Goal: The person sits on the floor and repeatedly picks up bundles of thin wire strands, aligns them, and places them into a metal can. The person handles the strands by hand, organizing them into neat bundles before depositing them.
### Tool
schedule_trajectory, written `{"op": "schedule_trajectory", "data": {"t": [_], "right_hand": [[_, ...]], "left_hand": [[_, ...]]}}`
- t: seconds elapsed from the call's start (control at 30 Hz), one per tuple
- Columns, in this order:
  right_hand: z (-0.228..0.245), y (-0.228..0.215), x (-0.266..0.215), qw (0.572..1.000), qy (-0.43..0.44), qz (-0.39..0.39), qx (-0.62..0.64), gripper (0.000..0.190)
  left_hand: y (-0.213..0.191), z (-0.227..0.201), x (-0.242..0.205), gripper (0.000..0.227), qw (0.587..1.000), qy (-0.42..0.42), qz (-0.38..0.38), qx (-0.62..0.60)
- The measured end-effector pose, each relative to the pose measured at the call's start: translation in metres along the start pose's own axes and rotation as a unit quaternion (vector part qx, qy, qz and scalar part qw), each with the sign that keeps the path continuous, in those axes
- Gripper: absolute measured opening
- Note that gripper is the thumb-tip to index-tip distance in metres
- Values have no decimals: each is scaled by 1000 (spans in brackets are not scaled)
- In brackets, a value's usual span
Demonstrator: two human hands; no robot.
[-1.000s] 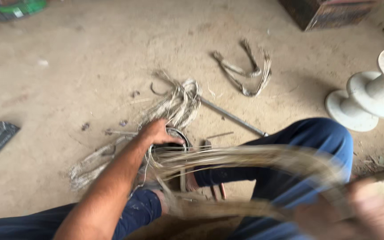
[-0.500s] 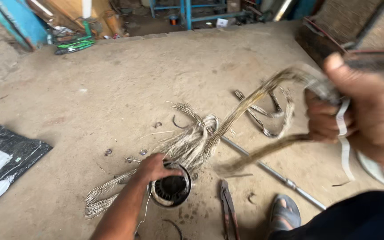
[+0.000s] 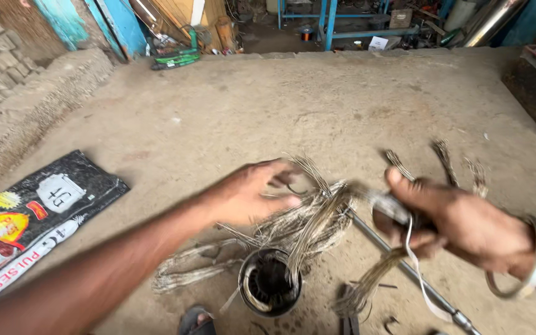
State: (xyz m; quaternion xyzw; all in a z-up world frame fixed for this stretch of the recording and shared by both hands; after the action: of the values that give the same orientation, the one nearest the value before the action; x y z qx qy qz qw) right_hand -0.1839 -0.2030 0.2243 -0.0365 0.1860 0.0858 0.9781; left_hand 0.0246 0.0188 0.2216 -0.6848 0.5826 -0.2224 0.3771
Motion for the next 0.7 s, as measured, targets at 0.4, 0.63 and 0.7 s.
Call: {"op": "schedule_trajectory", "data": {"t": [0.4, 0.63, 0.7], "right_hand": [[-21, -38, -16, 984, -101, -143, -19, 57], [22, -38, -34, 903, -27, -404, -145, 53], [44, -16, -40, 903, -105, -401, -110, 55]], "left_hand": [[72, -57, -29, 24, 796, 49, 193, -572], [106, -53, -12, 22, 687, 63, 115, -715], [98, -56, -13, 23, 727, -23, 41, -685]]}}
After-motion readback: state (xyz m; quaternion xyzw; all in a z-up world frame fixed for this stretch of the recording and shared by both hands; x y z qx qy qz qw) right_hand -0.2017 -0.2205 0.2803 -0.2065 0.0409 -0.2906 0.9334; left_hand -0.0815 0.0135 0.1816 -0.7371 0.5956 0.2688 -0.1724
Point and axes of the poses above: each hand's wrist, its own x-axis towards the middle knuckle, its own y-axis out of the palm, z = x × y, the point moved 3 cm from there along x, towards the middle knuckle, and after that the axes turned 8 degrees about z, right-handed, at the moved point
